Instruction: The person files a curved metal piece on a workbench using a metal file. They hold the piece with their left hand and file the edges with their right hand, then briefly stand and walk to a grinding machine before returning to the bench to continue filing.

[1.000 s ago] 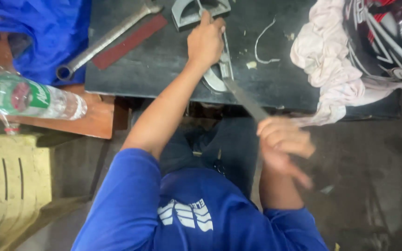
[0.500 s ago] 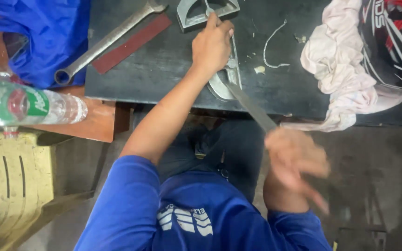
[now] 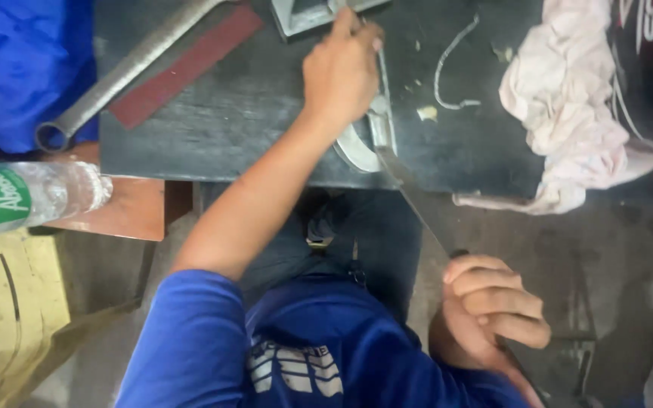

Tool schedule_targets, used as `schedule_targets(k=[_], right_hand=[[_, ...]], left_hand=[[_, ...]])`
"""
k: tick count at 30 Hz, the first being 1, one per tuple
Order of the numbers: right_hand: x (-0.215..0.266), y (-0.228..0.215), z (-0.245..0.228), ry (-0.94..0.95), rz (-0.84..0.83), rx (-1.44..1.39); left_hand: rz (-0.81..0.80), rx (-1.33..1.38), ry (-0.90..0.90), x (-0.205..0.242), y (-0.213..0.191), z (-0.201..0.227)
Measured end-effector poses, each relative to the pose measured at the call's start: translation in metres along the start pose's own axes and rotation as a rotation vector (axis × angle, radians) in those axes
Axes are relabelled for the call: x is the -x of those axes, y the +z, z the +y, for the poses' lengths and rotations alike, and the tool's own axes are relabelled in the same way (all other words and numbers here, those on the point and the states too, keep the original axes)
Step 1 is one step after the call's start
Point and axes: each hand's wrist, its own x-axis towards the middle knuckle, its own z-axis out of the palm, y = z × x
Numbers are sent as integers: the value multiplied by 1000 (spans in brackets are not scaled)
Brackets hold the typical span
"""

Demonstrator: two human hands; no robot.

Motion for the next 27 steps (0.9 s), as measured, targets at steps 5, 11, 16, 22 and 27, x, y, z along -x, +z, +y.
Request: schedule_targets(k=[5,11,16,22,27], right_hand=[[-46,-23,27,60,-430,-276],[-117,-20,30,53,-1034,-407],[-120,-2,12,136,-1074,-392],[-84,-34,4,122,-852,-328],[-44,-48,6,5,-798,-344]], left_hand=[[-41,-45,67,6,9,-4],[-426,-262,139,-29,34,16],[-498,-324,268,-45,29,47],[-462,86,473,-13,-11,36],[-340,379,511,2,0,33]])
